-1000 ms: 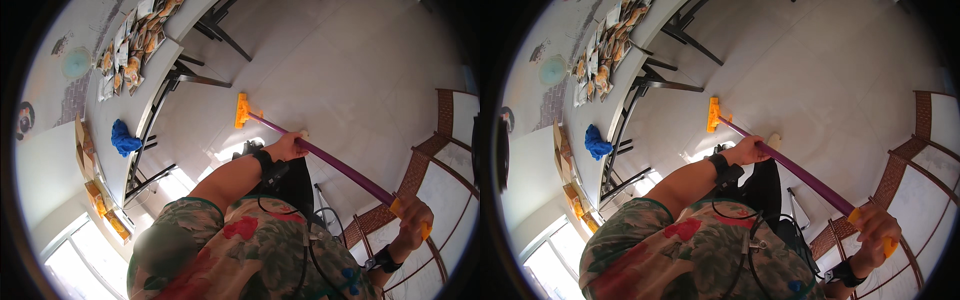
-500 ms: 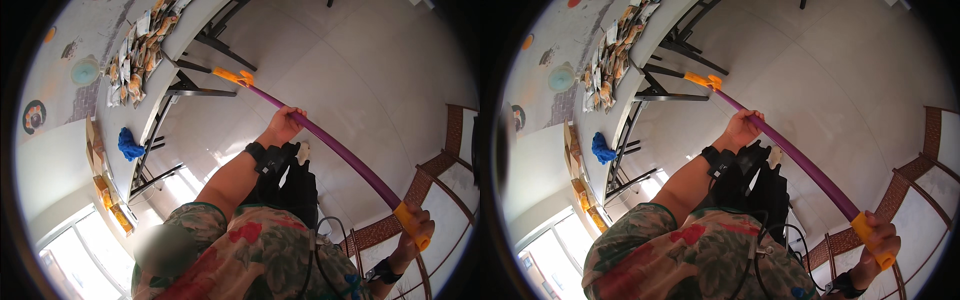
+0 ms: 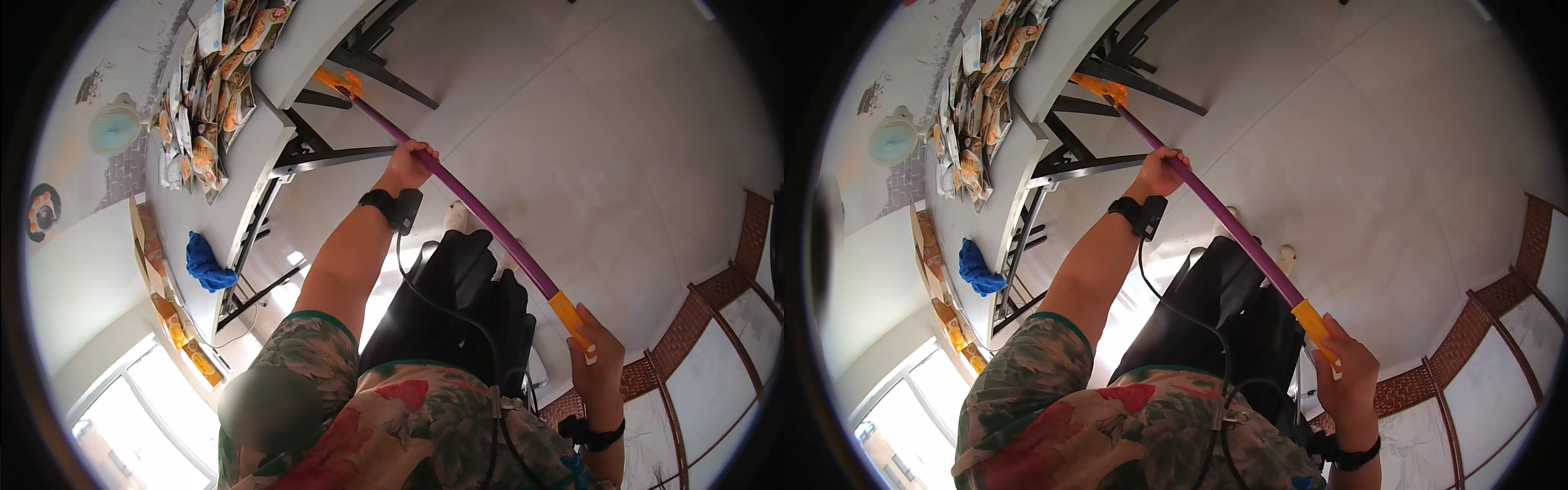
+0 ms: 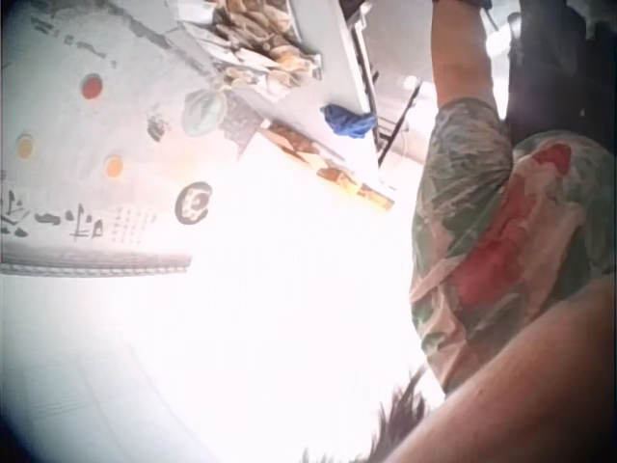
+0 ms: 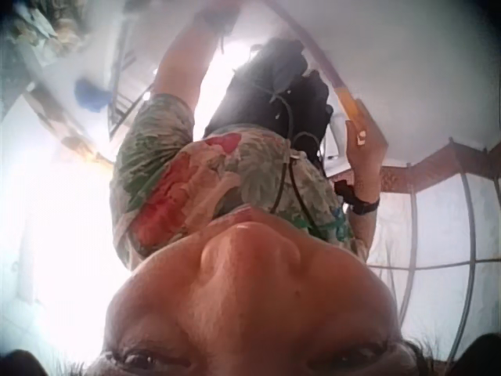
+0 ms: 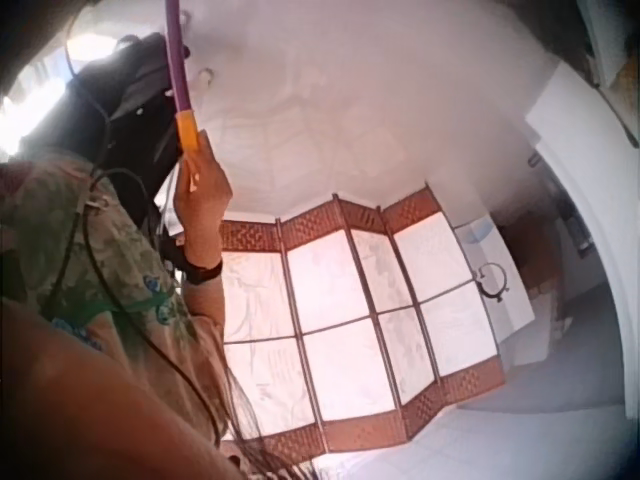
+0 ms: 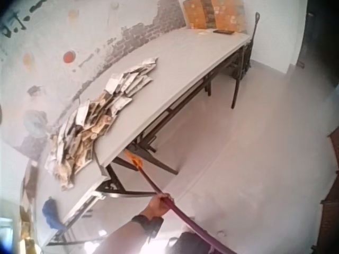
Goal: The person mops the tiled floor of an office and a restroom using a sponge mop, then cleans the mop head in a sink.
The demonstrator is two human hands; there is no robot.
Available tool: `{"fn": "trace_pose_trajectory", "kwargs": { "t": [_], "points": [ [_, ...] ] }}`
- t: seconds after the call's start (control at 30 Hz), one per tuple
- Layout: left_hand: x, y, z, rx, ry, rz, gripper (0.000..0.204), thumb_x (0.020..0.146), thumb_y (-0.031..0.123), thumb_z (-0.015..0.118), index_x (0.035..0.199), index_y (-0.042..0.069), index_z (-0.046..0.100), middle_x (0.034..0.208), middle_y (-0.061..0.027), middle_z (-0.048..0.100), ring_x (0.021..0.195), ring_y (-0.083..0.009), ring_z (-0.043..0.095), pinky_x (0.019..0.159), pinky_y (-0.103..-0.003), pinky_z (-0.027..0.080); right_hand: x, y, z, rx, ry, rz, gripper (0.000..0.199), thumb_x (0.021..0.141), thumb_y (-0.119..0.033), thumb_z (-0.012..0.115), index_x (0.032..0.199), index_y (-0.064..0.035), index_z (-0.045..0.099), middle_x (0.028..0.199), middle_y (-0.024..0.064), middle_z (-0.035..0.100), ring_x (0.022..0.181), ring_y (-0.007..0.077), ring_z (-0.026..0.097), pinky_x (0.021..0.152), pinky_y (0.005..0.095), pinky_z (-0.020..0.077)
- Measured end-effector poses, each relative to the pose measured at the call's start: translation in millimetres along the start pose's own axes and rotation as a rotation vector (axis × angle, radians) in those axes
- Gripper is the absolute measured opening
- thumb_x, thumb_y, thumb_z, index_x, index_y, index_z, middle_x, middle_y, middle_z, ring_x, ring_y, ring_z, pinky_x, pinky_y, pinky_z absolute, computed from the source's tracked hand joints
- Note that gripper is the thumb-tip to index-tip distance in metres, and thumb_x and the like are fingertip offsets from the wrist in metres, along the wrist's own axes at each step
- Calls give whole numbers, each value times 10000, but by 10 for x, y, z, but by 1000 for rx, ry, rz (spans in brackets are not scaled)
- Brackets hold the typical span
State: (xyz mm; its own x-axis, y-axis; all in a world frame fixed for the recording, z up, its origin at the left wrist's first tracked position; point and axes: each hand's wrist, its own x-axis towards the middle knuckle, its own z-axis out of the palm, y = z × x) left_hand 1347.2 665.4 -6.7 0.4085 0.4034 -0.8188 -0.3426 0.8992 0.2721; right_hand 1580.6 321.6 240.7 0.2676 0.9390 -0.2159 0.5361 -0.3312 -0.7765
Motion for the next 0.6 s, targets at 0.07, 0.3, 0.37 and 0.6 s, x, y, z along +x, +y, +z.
{"fn": "trace_pose_trajectory", "kwargs": {
  "t": [0.07, 0.3, 0.37, 0.6],
  "points": [
    [177, 183, -184, 22, 74, 22, 34, 739, 49, 468, 740, 18, 457, 676, -101, 488, 673, -253, 504, 686, -358, 442, 236, -115, 266, -100, -91, 72, 377, 676, 1, 643, 1017, -55, 496, 1047, 173, 583, 825, 311, 610, 683, 342, 497],
    [926, 990, -977, 117, 223, 92, 64, 765, 32, 506, 772, 1, 450, 660, -130, 495, 600, -280, 514, 594, -377, 477, 1123, -309, 1203, 121, -447, 131, 647, 702, -58, 510, 1314, -45, 302, 894, 178, 518, 753, 334, 551, 652, 382, 472],
    [1077, 1205, -990, 172, 297, 124, 76, 773, 41, 534, 780, 3, 469, 667, -125, 510, 596, -269, 528, 583, -369, 483, 1317, -268, 1487, 224, -324, 37, 625, 740, -58, 516, 1324, -38, 294, 929, 195, 532, 789, 330, 551, 716, 374, 457],
    [1418, 1644, -1441, 322, 250, 297, 79, 778, 67, 575, 781, 9, 521, 675, -95, 540, 619, -220, 562, 595, -327, 490, 1797, -325, 2234, 431, -388, 213, 538, 821, -99, 537, 1311, -39, 323, 950, 211, 545, 798, 321, 564, 732, 334, 452]
  ]
}}
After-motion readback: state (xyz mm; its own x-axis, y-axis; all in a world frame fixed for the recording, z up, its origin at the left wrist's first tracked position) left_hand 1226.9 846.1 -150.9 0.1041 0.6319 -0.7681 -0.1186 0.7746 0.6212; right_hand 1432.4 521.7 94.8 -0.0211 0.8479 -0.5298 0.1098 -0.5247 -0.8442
